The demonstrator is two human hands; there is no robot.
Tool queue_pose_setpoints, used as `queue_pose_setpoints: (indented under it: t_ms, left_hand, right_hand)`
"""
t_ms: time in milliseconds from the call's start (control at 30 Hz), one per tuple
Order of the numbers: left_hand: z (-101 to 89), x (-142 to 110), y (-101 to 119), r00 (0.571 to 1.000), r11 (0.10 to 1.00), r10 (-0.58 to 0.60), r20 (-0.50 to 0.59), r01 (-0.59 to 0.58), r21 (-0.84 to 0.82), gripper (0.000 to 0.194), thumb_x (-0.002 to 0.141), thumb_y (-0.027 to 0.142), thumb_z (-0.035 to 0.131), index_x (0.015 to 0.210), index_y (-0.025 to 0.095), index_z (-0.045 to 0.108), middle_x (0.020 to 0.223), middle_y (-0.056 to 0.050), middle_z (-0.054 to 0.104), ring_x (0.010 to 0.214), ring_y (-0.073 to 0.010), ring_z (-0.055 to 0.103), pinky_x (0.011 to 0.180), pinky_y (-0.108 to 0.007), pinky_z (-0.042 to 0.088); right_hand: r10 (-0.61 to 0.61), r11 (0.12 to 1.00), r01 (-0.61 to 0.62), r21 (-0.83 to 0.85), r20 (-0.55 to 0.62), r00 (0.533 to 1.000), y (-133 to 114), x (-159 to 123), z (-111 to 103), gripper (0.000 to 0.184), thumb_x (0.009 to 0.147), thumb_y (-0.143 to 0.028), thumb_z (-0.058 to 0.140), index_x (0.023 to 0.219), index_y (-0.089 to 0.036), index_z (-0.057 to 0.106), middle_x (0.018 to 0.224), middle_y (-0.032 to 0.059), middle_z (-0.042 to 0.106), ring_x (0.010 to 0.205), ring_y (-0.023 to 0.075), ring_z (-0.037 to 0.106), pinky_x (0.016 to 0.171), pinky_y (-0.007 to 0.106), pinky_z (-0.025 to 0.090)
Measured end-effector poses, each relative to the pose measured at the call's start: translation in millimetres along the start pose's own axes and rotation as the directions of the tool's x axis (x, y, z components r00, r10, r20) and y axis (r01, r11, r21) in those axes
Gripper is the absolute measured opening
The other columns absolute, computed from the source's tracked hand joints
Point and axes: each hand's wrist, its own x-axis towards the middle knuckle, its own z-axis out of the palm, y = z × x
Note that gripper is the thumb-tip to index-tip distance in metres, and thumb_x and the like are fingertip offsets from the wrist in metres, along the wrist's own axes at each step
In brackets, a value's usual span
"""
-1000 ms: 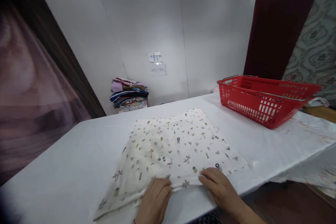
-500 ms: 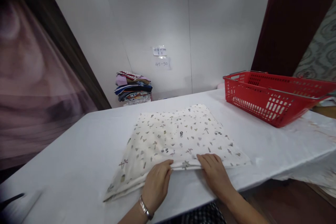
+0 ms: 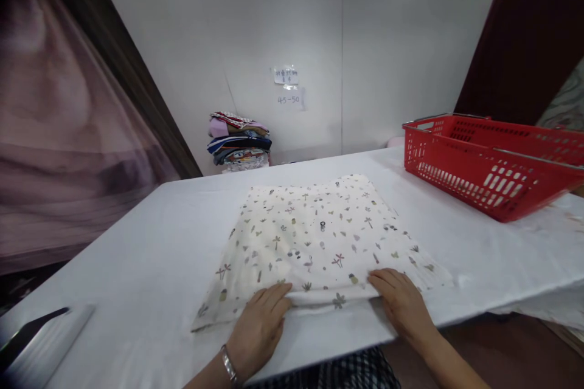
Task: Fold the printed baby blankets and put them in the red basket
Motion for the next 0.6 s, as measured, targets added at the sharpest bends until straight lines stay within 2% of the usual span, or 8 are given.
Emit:
queue_pose_setpoints:
  t_ms: [100, 267, 467, 600]
  left_hand:
    - [-0.2, -6, -11, 0.998, 0.995, -0.019, -0.053, 0.024, 0.094, 0.044, 0.068, -0.006, 0.041, 0.098, 0.021, 0.059, 0.125, -0.004, 0.059, 0.113, -0.0211, 0.054, 0.093, -0.039, 0.047]
    - [-9.9, -14, -28, 0.993, 0.964, -0.084, -0.084, 0.102, 0.246, 0.032, 0.071, -0.002, 0.042, 0.087, 0.018, 0.062, 0.119, -0.009, 0.062, 0.111, -0.0242, 0.056, 0.091, -0.041, 0.048]
    - [-26.2, -38, -56, 0.974, 0.935, -0.188, -0.124, 0.216, 0.281, 0.029, 0.07, -0.001, 0.043, 0.08, 0.02, 0.06, 0.115, -0.008, 0.064, 0.107, -0.0239, 0.059, 0.085, -0.039, 0.051]
    - [-29.9, -59, -80, 0.966, 0.915, -0.221, -0.133, 0.253, 0.315, 0.033, 0.069, 0.0, 0.043, 0.084, 0.022, 0.062, 0.118, -0.007, 0.063, 0.108, -0.0231, 0.058, 0.085, -0.037, 0.05]
  right_hand:
    - [0.0, 1.0, 0.001, -0.01, 0.023, 1.0, 0, 4, -2, 0.043, 0.076, -0.005, 0.038, 0.102, -0.023, 0.067, 0.103, 0.0047, 0.067, 0.093, 0.0198, 0.061, 0.077, 0.033, 0.05]
    - [0.027, 0.998, -0.021, -0.06, 0.099, 0.995, 6, -4, 0, 0.054, 0.073, -0.005, 0.039, 0.122, -0.02, 0.058, 0.113, 0.0074, 0.064, 0.1, 0.0225, 0.059, 0.082, 0.037, 0.049]
    - [0.072, 0.975, -0.057, -0.215, 0.063, 0.995, 54, -32, -9, 0.045, 0.073, -0.007, 0.039, 0.106, -0.018, 0.067, 0.108, 0.0095, 0.066, 0.098, 0.0252, 0.06, 0.083, 0.04, 0.048]
    - [0.101, 0.957, -0.077, -0.28, 0.071, 0.992, 76, -41, -20, 0.044, 0.074, -0.008, 0.039, 0.107, -0.018, 0.067, 0.11, 0.0089, 0.065, 0.099, 0.0238, 0.059, 0.084, 0.039, 0.047]
